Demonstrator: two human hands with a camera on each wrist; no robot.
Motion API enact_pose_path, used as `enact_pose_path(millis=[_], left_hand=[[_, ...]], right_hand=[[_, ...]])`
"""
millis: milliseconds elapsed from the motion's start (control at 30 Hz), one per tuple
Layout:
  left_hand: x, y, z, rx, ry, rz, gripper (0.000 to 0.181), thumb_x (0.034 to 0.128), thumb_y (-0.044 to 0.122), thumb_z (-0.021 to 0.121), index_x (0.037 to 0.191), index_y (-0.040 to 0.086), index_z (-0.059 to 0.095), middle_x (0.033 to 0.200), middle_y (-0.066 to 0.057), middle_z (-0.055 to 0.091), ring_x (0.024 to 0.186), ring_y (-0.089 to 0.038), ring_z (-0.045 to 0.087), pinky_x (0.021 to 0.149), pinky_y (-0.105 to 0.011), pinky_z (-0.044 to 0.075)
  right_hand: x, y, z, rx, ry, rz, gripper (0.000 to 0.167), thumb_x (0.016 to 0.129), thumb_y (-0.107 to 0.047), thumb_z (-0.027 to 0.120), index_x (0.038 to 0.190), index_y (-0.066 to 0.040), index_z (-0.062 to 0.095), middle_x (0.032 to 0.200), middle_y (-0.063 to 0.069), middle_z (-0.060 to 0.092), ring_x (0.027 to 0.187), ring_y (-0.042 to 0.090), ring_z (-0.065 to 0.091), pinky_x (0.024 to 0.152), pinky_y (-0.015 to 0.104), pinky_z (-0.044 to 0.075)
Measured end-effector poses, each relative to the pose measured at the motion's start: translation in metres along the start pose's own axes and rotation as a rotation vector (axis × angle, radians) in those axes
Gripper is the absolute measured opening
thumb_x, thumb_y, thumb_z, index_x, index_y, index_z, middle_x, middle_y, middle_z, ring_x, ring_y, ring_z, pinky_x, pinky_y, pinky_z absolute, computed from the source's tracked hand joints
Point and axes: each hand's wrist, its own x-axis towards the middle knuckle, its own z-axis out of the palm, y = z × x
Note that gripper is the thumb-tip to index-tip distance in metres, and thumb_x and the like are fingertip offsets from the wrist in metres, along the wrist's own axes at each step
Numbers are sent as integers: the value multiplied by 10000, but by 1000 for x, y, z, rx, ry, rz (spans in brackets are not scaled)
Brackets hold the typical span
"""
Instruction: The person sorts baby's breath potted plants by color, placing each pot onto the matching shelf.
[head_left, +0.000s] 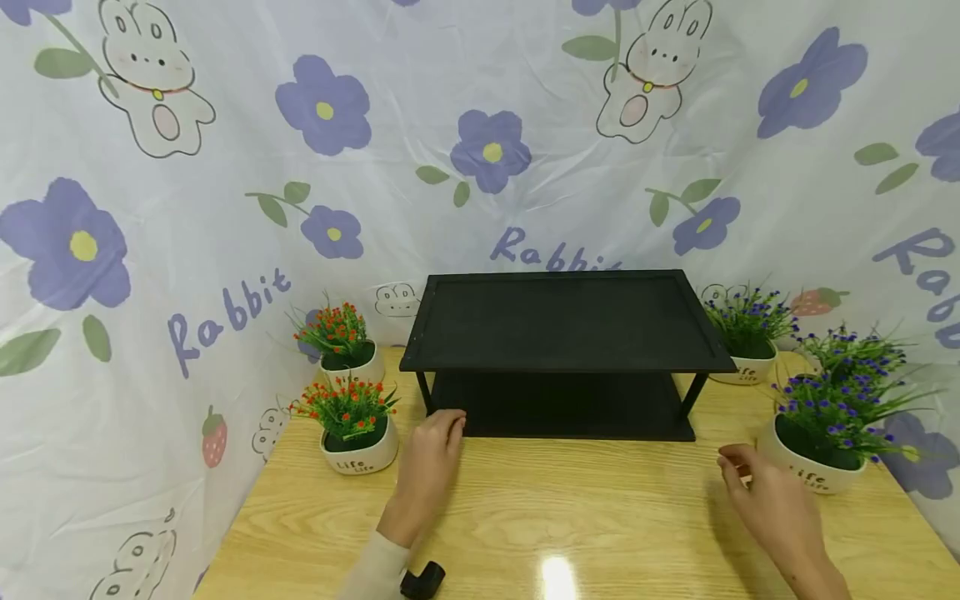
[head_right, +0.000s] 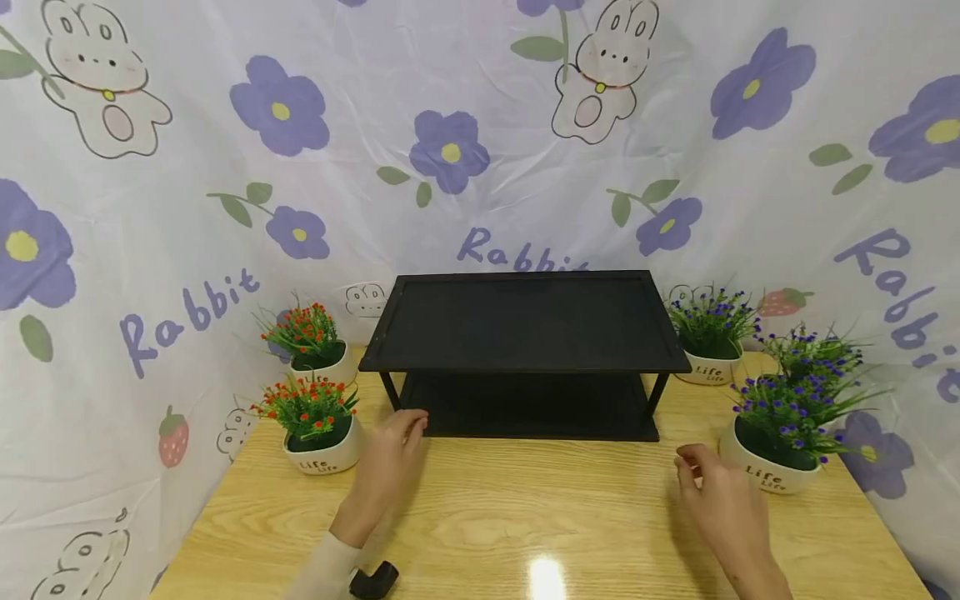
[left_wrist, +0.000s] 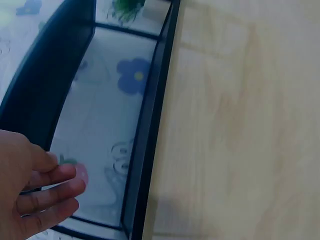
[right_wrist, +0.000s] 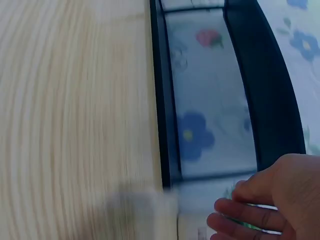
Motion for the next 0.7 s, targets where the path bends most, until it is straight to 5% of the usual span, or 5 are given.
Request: enact_pose_path(millis=[133,400,567,700], left_hand=[[10,-11,0,-38,33,-80,152,1060,66,659,1141,-1,770,1065,-147,798,957,-280,794,781,-401,668],[13,-25,3,-42,19,-318,343,1095,151,615,1340,-87,583,1210,-246,618,1053,-391,684,840,-505,623],[19,-30,4,-131,-30,-430,633,1104,222,599,1608,-57,335,1548,-309,464,1391,-498,548,1076,-629,532],[24,-36,9,-252,-32,-475,666,1117,222,576,1667,4,270,1642,-277,400,1497,-462,461,1167,-632,461]], right_hand=[[-4,30,-20,-22,6,65,148,988,-93,726,1096,-2,769,901,198,790,636,243,693,468,339,457],[-13,80,-51,-72,-104,359,359,1045,-245,647,1107,106,692,965,298,729,734,384,693,595,490,530],[-10,104,-54,37,-186,525,759,1076,-489,578,1381,201,494,1333,464,521,1109,606,583,806,637,564],[-1,117,-46,160,-184,571,1091,1041,-534,625,1561,268,101,1553,550,184,1293,720,391,950,757,496]])
